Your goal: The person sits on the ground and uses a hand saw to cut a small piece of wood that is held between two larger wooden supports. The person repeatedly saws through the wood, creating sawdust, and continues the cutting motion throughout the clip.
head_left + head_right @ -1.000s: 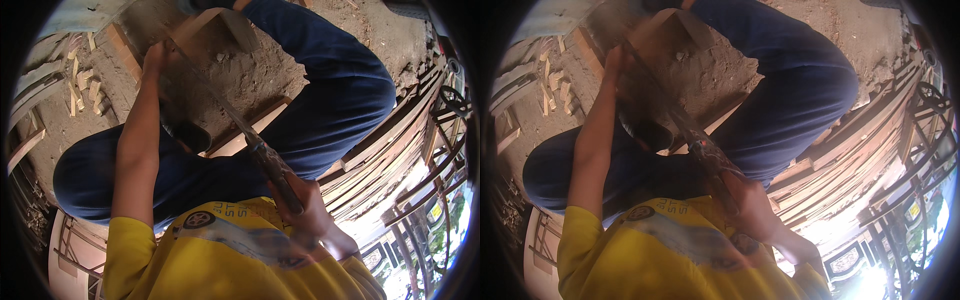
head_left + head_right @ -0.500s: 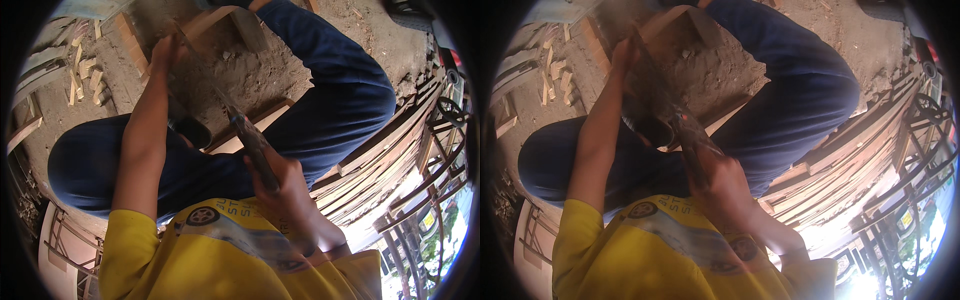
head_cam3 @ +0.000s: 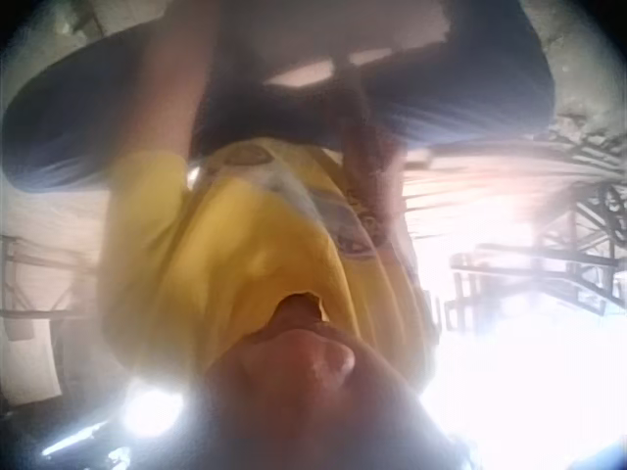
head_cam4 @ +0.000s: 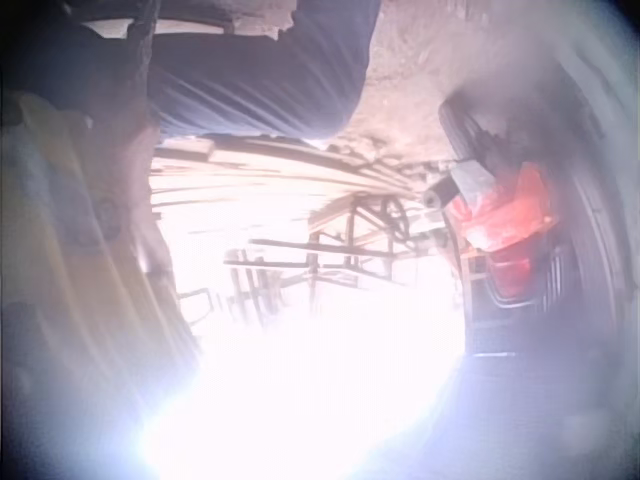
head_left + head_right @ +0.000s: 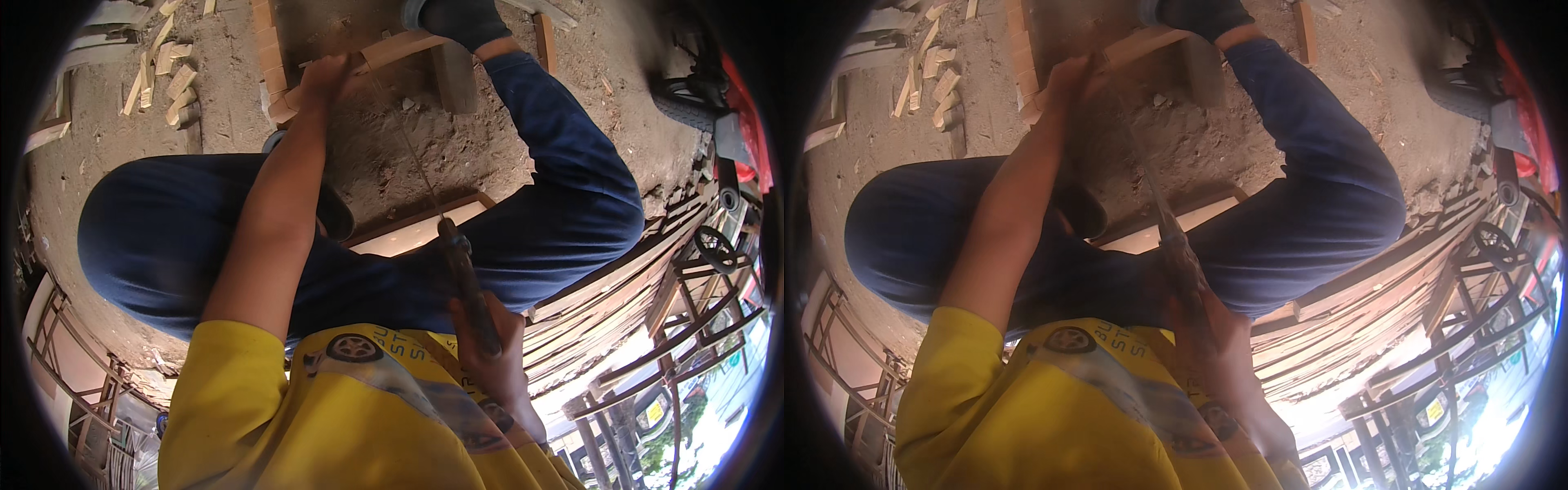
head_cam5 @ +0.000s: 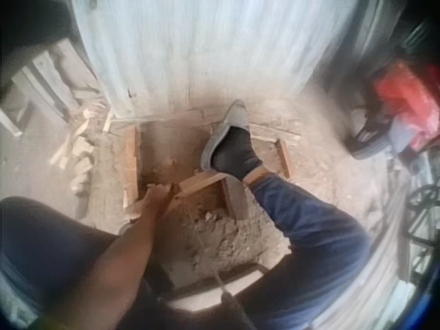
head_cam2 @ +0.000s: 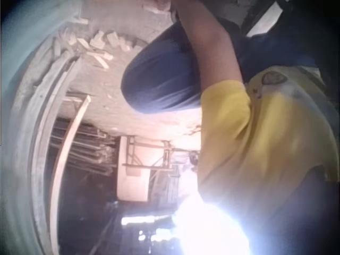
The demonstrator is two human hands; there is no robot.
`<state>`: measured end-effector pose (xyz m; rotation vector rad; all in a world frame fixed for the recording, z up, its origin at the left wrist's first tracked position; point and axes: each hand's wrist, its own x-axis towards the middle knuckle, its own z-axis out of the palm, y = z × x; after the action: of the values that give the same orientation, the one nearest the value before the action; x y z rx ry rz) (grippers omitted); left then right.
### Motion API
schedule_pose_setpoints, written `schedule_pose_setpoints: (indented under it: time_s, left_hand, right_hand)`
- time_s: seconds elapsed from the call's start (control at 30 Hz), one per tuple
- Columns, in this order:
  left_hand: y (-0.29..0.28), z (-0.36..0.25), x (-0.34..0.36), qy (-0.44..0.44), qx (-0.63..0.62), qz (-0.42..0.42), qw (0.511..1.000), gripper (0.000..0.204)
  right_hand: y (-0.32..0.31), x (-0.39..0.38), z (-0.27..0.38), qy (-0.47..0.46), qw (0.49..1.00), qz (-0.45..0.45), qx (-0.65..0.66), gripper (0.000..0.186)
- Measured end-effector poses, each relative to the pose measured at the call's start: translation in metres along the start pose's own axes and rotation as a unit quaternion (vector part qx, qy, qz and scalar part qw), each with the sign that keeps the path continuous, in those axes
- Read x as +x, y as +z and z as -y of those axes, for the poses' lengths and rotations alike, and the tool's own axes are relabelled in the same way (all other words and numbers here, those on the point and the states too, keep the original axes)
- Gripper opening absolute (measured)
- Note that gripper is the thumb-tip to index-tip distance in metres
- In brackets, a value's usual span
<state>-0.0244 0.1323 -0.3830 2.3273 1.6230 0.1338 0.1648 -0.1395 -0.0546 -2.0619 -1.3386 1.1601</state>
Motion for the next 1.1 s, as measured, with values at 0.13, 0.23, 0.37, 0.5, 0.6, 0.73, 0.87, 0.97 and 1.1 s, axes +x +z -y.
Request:
schedule_pose_setpoints:
  time_s: [0.13, 0.23, 0.37, 0.5, 0.6, 0.73, 0.87, 0.97, 1.1]
  left_hand:
    - [-0.002, 0.001, -0.002, -0.019, -0.028, -0.003, 0.999, 0.045]
    - [0.002, -0.004, -0.004, -0.033, -0.046, -0.018, 0.998, 0.045]
    - [0.004, -0.003, -0.006, 0.002, -0.017, -0.029, 0.999, 0.044]
    - [-0.004, -0.011, -0.009, -0.024, 0.007, -0.023, 0.999, 0.045]
    - [0.004, -0.005, -0.001, -0.021, -0.025, -0.007, 0.999, 0.052]
    - [0.017, -0.001, -0.004, -0.027, 0.013, -0.030, 0.999, 0.052]
    - [0.037, 0.002, 0.003, -0.022, -0.020, -0.023, 0.999, 0.049]
    - [0.044, 0.011, -0.003, 0.009, 0.027, -0.054, 0.998, 0.047]
    - [0.007, -0.008, -0.009, -0.055, 0.003, -0.021, 0.998, 0.046]
  right_hand:
    - [-0.002, 0.024, 0.005, 0.035, 0.997, 0.067, -0.022, 0.008]
    - [0.008, 0.041, 0.011, 0.061, 0.994, 0.091, -0.015, 0.010]
    - [-0.002, 0.004, 0.010, 0.011, 0.998, 0.023, -0.052, 0.010]
    - [0.011, 0.027, 0.011, 0.025, 0.999, 0.041, -0.016, 0.017]
    - [0.020, 0.034, 0.017, 0.051, 0.998, 0.031, 0.020, 0.017]
    - [0.002, -0.002, 0.021, -0.002, 0.999, 0.004, -0.051, 0.018]
    - [0.019, 0.049, 0.008, 0.060, 0.995, 0.077, 0.029, 0.012]
    - [0.012, 0.023, 0.015, 0.065, 0.996, 0.051, -0.013, 0.009]
    - [-0.017, -0.018, 0.015, 0.029, 0.991, 0.056, -0.121, 0.010]
